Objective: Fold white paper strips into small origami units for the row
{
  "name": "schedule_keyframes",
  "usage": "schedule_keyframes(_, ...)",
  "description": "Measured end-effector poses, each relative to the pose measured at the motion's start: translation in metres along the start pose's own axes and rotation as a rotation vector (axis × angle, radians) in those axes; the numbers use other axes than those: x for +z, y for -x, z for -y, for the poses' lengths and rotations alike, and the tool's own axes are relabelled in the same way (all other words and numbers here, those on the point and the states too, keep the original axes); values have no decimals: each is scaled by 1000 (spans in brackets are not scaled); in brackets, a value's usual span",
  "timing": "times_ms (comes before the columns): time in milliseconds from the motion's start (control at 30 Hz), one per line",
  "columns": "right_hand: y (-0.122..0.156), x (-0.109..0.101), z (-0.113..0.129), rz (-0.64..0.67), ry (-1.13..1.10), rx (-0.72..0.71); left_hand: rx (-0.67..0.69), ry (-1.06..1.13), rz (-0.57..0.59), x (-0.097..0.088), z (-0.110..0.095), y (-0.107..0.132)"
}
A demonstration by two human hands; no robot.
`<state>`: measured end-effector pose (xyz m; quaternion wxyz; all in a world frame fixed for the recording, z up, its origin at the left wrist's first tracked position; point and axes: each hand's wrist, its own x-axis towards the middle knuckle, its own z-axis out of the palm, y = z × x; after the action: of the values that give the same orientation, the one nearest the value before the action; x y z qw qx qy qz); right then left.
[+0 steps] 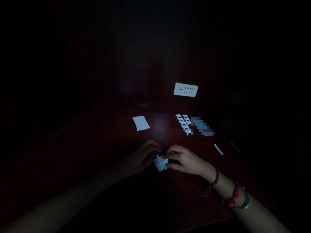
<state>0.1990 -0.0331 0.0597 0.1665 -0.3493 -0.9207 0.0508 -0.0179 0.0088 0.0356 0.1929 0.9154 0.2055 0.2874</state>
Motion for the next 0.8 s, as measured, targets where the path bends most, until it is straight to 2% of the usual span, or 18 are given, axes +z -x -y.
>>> schedule_keyframes(167,0,0,-1,0,-30,-7,93,-161,181,-8,4,4)
schedule_keyframes(367,-1,-3,1,83,-68,-63,210,-400,219,-9,7,6)
schedule_keyframes(467,-1,-4,3,28,-26,-29,226,-473,189,-6,6,4)
schedule_keyframes(633,-3,-2,5,-84,-4,14,110,-405,97,-6,0,4)
schedule_keyframes(800,-6,3,4,-175,-225,113,-31,-193,12,-7,-9,3)
